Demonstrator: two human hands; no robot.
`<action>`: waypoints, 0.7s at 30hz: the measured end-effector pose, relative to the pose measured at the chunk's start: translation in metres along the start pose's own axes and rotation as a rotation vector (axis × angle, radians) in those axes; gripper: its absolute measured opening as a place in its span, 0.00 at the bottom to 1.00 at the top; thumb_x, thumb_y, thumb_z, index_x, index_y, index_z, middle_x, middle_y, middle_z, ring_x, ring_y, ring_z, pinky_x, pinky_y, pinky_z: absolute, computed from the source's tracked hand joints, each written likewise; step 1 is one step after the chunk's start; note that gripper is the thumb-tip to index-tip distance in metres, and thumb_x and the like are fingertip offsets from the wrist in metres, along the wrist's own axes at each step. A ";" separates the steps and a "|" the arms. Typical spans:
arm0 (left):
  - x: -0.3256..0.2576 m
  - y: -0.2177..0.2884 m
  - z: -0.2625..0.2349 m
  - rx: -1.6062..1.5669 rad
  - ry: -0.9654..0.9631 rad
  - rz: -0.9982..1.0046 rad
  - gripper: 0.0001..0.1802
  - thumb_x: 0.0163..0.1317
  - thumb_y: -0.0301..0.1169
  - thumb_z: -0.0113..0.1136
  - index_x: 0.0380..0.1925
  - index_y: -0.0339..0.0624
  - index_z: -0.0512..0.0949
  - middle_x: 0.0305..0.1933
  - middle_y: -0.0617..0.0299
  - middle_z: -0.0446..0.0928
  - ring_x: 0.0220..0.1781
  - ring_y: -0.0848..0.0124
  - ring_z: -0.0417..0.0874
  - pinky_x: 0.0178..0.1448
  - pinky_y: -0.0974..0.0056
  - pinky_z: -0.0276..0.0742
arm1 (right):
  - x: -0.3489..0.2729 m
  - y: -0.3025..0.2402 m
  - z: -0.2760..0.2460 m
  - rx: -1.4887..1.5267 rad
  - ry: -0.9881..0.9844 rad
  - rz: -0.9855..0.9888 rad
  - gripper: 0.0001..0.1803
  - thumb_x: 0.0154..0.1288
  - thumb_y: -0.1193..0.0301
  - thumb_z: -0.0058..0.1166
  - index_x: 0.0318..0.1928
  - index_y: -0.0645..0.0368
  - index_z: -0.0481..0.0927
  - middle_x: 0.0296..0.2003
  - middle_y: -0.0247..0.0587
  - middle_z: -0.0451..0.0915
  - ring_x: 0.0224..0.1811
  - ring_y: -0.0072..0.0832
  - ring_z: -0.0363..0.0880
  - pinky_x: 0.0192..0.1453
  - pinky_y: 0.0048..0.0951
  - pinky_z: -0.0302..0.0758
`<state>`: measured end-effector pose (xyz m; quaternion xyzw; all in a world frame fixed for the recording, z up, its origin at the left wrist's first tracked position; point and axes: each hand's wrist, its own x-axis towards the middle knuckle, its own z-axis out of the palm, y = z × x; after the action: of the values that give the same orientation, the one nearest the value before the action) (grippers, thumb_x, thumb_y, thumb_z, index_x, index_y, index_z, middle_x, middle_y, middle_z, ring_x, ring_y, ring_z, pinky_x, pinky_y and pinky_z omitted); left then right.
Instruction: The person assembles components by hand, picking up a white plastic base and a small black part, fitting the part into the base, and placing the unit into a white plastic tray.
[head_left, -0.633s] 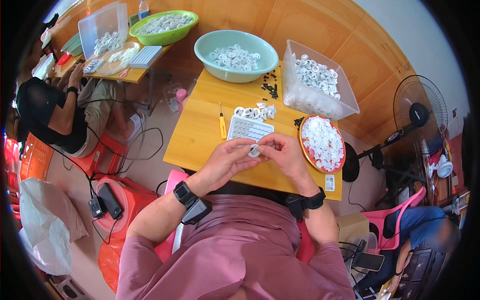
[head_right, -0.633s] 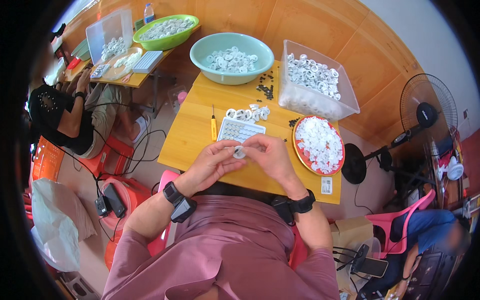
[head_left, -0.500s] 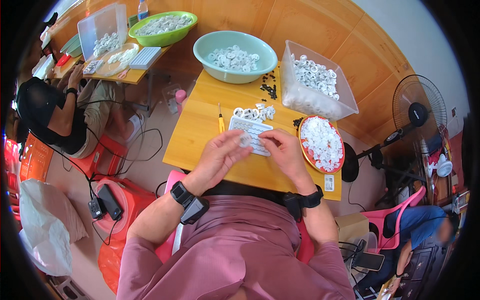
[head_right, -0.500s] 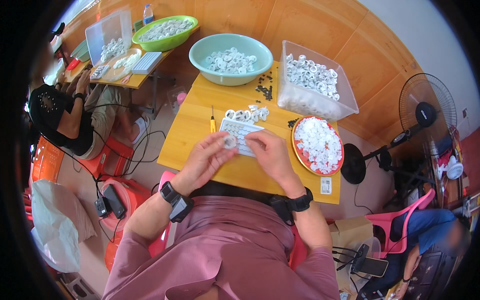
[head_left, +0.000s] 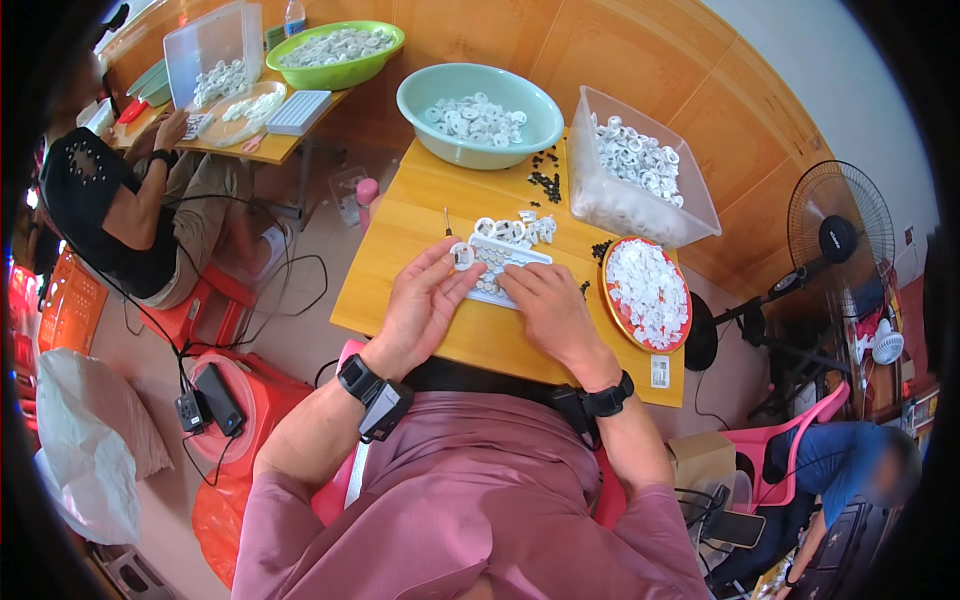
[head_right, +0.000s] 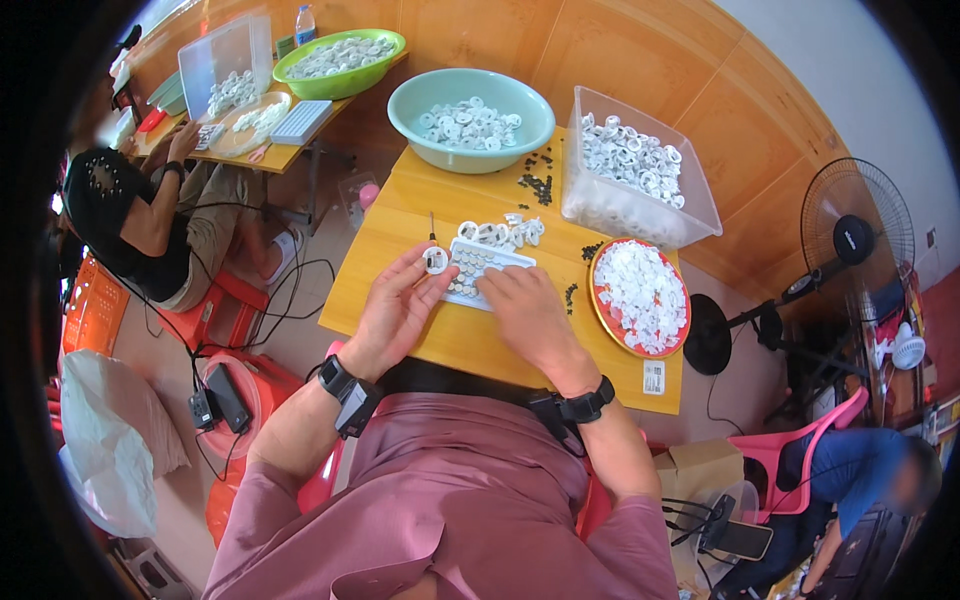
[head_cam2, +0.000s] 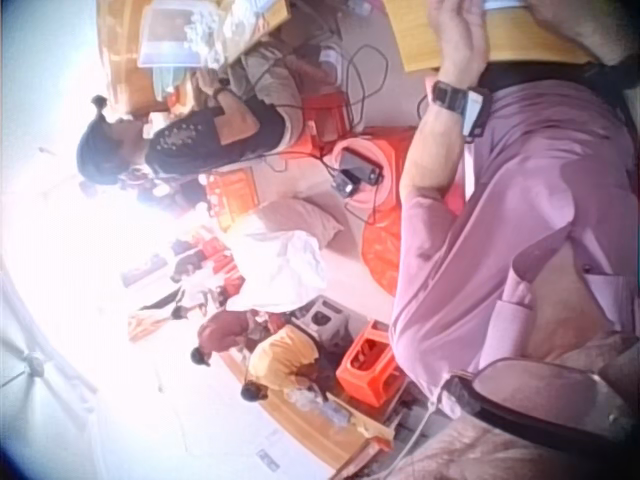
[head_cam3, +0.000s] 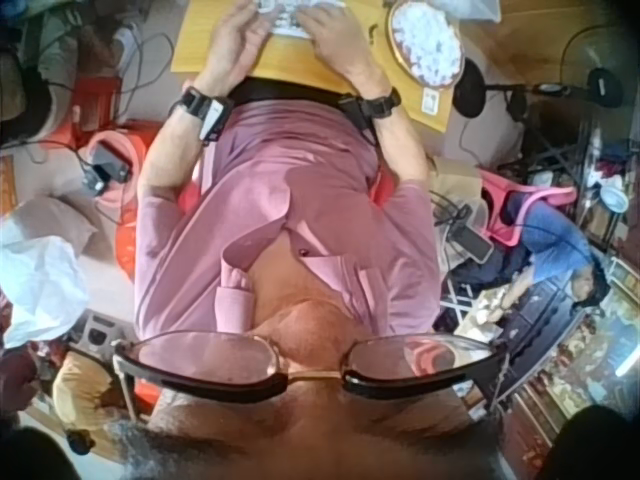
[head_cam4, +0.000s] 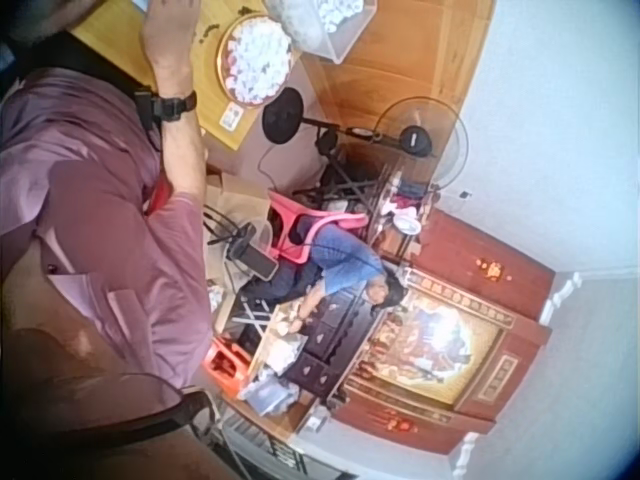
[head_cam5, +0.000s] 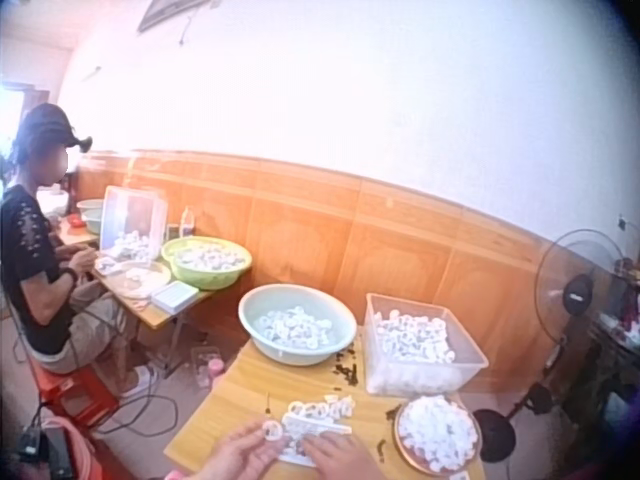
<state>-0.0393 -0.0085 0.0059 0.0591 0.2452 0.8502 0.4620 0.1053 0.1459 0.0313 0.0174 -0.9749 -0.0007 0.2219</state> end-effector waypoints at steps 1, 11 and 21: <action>-0.001 0.000 -0.001 0.000 0.002 0.001 0.17 0.74 0.27 0.51 0.60 0.32 0.70 0.56 0.50 0.78 0.59 0.56 0.81 0.69 0.60 0.76 | -0.003 0.002 -0.001 0.002 -0.001 -0.002 0.18 0.56 0.78 0.54 0.49 0.60 0.81 0.51 0.38 0.82 0.53 0.36 0.78 0.56 0.38 0.71; -0.002 -0.002 0.003 0.015 -0.009 -0.029 0.17 0.74 0.27 0.51 0.60 0.33 0.69 0.56 0.48 0.77 0.59 0.56 0.82 0.68 0.59 0.77 | -0.004 0.018 0.001 0.207 0.149 0.198 0.10 0.62 0.77 0.56 0.43 0.59 0.85 0.36 0.40 0.82 0.41 0.40 0.79 0.48 0.39 0.70; -0.006 -0.005 0.006 0.064 -0.077 -0.162 0.18 0.76 0.27 0.48 0.62 0.32 0.67 0.61 0.44 0.76 0.62 0.56 0.80 0.69 0.59 0.77 | -0.003 0.017 0.007 0.265 0.086 0.396 0.05 0.60 0.73 0.60 0.36 0.57 0.87 0.31 0.41 0.84 0.37 0.41 0.80 0.46 0.39 0.70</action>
<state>-0.0300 -0.0083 0.0095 0.0866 0.2584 0.7990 0.5361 0.1049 0.1634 0.0242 -0.1449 -0.9405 0.1716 0.2550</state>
